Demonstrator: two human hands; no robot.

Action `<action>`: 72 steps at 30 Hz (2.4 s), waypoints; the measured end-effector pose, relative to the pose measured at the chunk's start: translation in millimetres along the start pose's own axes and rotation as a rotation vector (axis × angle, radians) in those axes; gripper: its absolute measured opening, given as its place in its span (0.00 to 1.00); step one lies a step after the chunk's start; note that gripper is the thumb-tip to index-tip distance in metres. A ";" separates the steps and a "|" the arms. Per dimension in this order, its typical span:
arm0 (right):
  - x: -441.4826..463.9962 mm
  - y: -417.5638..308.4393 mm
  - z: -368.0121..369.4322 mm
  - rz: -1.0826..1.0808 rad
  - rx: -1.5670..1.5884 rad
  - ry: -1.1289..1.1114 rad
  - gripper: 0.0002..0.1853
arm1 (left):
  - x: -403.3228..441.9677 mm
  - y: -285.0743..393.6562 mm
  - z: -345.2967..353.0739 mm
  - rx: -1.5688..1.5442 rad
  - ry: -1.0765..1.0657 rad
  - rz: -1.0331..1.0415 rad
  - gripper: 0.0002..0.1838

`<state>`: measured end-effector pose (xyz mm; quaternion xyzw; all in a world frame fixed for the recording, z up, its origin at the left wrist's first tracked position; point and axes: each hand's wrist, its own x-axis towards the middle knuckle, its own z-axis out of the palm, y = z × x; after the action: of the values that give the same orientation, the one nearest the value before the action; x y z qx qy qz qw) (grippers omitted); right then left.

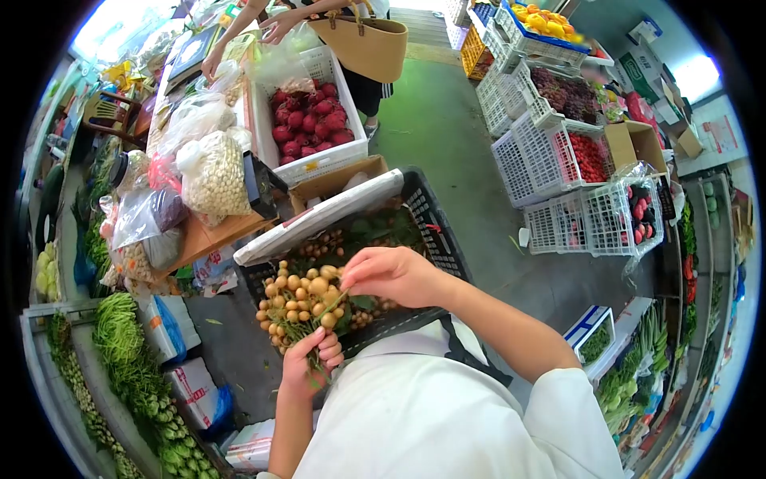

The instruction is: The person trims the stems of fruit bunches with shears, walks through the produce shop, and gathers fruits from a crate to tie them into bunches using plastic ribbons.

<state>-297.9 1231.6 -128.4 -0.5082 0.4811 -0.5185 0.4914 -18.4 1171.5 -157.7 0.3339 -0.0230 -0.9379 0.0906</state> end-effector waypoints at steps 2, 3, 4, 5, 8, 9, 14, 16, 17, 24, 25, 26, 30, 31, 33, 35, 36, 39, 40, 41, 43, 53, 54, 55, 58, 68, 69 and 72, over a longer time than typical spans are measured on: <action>12.8 -21.1 13.3 -0.019 -0.046 -0.055 0.10 | 1.3 -1.0 4.4 0.015 0.024 0.000 0.08; 19.0 -30.3 18.5 -0.112 -0.210 -0.139 0.11 | 1.5 -1.5 5.6 0.021 0.047 -0.018 0.08; 24.5 -34.2 22.3 -0.206 -0.376 -0.222 0.11 | 2.2 -1.9 7.0 0.029 0.069 -0.036 0.09; 28.8 -31.0 24.9 -0.207 -0.512 -0.313 0.13 | 2.5 -2.7 9.3 0.029 0.086 -0.030 0.07; 34.6 -16.2 35.7 -0.241 -0.733 -0.390 0.13 | 0.5 -0.3 12.3 -0.032 0.016 -0.016 0.07; 33.2 -11.8 38.9 -0.244 -0.741 -0.382 0.13 | 2.1 -0.1 9.2 -0.043 0.022 -0.009 0.09; 32.3 0.0 37.9 -0.250 -0.776 -0.428 0.15 | -1.6 0.4 4.1 -0.060 0.049 0.023 0.11; 28.4 3.5 40.4 -0.413 -0.782 -0.374 0.14 | -5.0 -0.3 9.9 -0.021 0.131 0.041 0.11; 25.8 5.9 41.6 -0.447 -0.818 -0.381 0.15 | -5.7 -1.2 11.3 -0.025 0.129 0.044 0.11; 25.6 6.0 49.1 -0.467 -0.803 -0.426 0.17 | -4.0 -5.0 -24.3 -0.195 -0.151 -0.056 0.08; 26.0 2.9 49.8 -0.465 -0.809 -0.425 0.17 | -2.5 -6.4 -29.4 -0.280 -0.240 -0.097 0.08; 26.8 -1.0 51.2 -0.395 -0.706 -0.411 0.17 | -3.1 -7.2 -28.2 -0.279 -0.246 -0.100 0.08; 28.9 -16.6 58.1 -0.160 -0.411 -0.199 0.14 | -9.3 -8.4 -16.8 -0.159 -0.141 -0.058 0.07; 30.9 -17.0 58.4 -0.102 -0.378 -0.093 0.12 | -11.4 -9.2 -13.6 -0.067 -0.082 -0.034 0.06; 42.1 -9.4 59.0 -0.083 -0.566 0.010 0.11 | -14.3 -9.8 -4.9 0.030 -0.045 -0.007 0.06; 50.4 -6.5 59.3 -0.010 -0.672 0.010 0.12 | -14.0 -9.0 0.4 0.131 -0.009 0.023 0.05; 54.5 -5.3 60.8 0.050 -0.695 -0.048 0.15 | -14.6 -8.1 1.6 0.139 0.010 0.022 0.05; 55.4 -5.5 62.8 0.070 -0.714 -0.125 0.18 | -18.2 -6.9 2.0 0.137 0.004 0.028 0.05; 53.3 -5.8 61.8 0.025 -0.706 -0.153 0.19 | -18.9 -7.9 0.3 0.124 -0.014 0.040 0.05; 51.4 -5.7 62.2 0.035 -0.693 -0.179 0.18 | -19.0 -10.3 -0.3 0.125 0.013 0.058 0.05; 46.9 -9.4 66.2 0.188 -0.580 -0.165 0.16 | -22.0 -11.4 1.5 0.152 0.012 0.034 0.05; 14.9 49.9 19.5 0.335 0.082 0.753 0.18 | -33.1 -22.7 -25.0 0.065 0.003 -0.110 0.06; 5.5 47.0 10.7 0.415 -0.073 0.821 0.20 | -30.5 -23.4 -25.9 0.014 -0.018 -0.108 0.06; -5.6 45.0 13.4 0.415 -0.068 0.821 0.20 | -28.4 -25.2 -26.7 0.000 -0.027 -0.086 0.06; -41.5 10.0 48.6 0.614 -0.034 0.503 0.19 | -24.5 -32.0 -20.4 -0.016 0.005 -0.021 0.05; -60.8 -17.2 69.7 0.774 0.125 0.091 0.16 | -28.7 -58.9 12.2 0.195 0.047 0.106 0.09; -62.5 -20.5 70.2 0.766 0.138 0.075 0.16 | -32.4 -62.3 18.0 0.215 0.049 0.111 0.09; -72.9 -19.3 72.4 0.751 0.092 0.072 0.17 | -41.1 -74.3 29.8 0.234 0.076 0.138 0.10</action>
<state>-225.9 1305.5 -111.5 -0.2555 0.6268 -0.3410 0.6524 -17.4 1251.6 -116.7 0.3753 -0.1516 -0.9070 0.1162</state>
